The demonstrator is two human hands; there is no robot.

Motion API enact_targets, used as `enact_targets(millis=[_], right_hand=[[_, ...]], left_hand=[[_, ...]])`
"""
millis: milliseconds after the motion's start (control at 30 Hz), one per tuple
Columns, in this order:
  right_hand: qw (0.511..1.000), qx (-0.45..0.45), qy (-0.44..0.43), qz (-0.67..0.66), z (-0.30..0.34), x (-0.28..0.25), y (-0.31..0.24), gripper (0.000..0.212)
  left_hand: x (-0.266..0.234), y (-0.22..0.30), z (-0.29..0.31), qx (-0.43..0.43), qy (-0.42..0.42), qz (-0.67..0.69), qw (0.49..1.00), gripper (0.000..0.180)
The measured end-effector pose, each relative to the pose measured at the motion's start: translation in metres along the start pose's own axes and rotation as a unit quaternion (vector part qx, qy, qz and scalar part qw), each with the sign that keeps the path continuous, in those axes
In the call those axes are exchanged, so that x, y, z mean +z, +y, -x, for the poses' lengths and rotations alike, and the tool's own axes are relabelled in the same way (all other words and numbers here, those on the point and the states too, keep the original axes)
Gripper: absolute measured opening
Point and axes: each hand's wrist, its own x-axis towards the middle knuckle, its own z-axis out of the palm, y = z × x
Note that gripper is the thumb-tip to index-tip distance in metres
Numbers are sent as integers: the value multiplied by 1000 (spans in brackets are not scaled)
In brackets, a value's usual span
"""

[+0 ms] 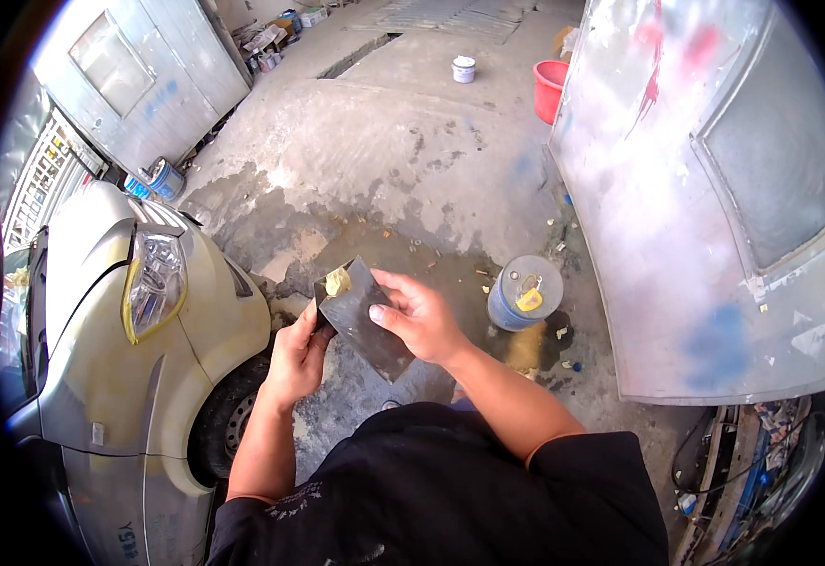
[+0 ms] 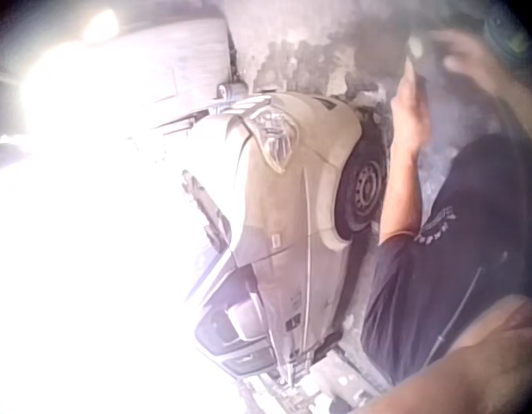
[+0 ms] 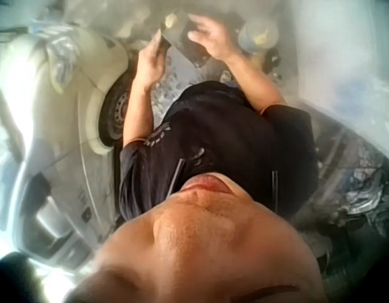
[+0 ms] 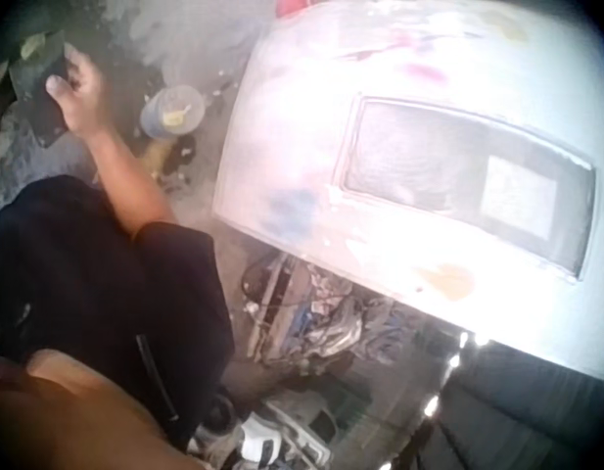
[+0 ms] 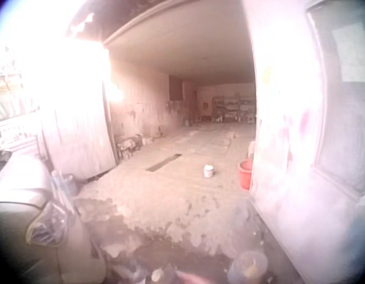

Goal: The person prepares and applies body filler to the front fender of a silver car. They scoop filler from a container onto a metal spreader, add a hardener, and mix the substances before applying the mixture to the vehicle's surface.

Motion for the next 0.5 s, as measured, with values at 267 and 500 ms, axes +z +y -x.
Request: enact_targets(millis=[267,500], right_hand=[[975,85,95,-181,-3,27,6,49],[987,-9,76,-140,-18,3,8,49]], left_hand=[[9,-7,-7,49,42,-56,996,56],[-2,-9,-2,-20,-87,-86,992,54]])
